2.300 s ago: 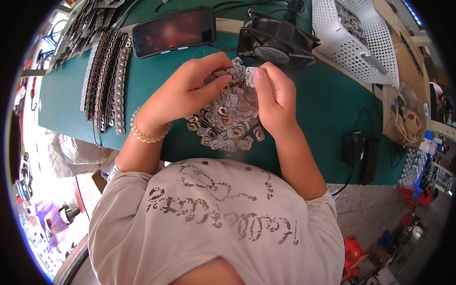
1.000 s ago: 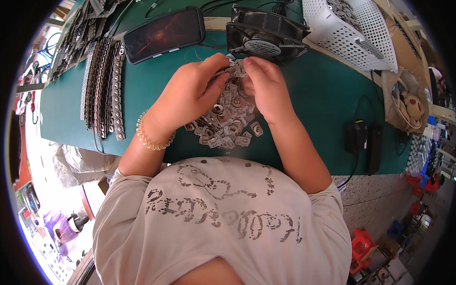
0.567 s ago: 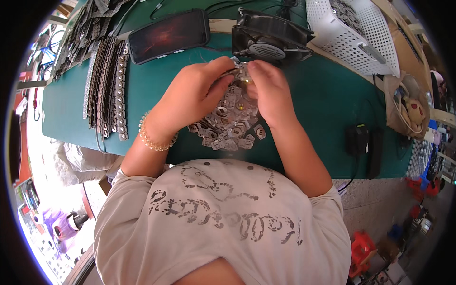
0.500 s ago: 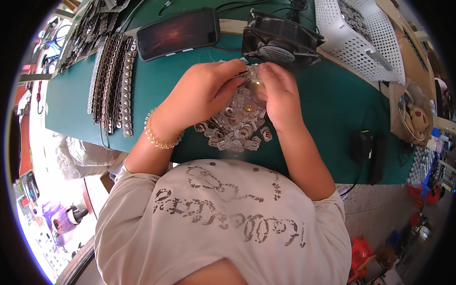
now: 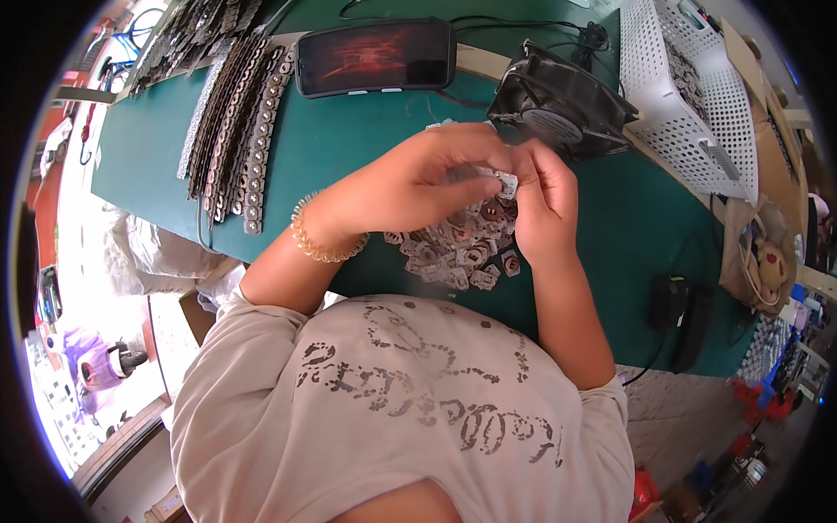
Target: Assembling small metal components at a workbench.
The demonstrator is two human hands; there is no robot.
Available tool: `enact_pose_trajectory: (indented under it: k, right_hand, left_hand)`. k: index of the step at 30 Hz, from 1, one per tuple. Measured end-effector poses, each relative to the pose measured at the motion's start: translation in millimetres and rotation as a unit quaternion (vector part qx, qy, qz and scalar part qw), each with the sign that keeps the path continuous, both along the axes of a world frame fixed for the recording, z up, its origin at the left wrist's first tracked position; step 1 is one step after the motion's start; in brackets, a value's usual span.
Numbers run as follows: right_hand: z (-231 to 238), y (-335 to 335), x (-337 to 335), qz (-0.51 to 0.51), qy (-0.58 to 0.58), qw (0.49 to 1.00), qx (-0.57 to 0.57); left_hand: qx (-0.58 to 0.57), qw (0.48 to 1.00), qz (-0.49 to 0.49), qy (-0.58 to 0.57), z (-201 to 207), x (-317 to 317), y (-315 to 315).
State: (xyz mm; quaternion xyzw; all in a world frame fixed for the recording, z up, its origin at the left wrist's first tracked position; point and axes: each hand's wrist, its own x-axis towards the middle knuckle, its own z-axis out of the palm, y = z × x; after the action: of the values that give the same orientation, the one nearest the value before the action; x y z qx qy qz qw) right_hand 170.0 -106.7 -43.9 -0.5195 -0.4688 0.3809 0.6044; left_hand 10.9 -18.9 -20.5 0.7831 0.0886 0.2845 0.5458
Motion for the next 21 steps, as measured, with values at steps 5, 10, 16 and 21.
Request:
enact_pose_trajectory:
  k: [5, 10, 16, 21]
  right_hand:
    - [5, -2, -4, -0.025, -0.020, 0.999, 0.004]
    - [6, -2, 1, -0.022, 0.008, 0.999, 0.049]
    - [3, -7, -1, 0.036, -0.099, 0.994, 0.040]
    - [6, -5, -4, 0.005, -0.084, 0.993, 0.081]
  left_hand:
    - [-0.110, 0.991, -0.051, 0.063, 13, -6, 2]
    - [-0.139, 0.985, -0.062, 0.085, 15, -11, 7]
    - [-0.126, 0.987, -0.063, 0.082, 13, -12, 9]
    - [-0.143, 0.983, -0.051, 0.103, 16, -12, 9]
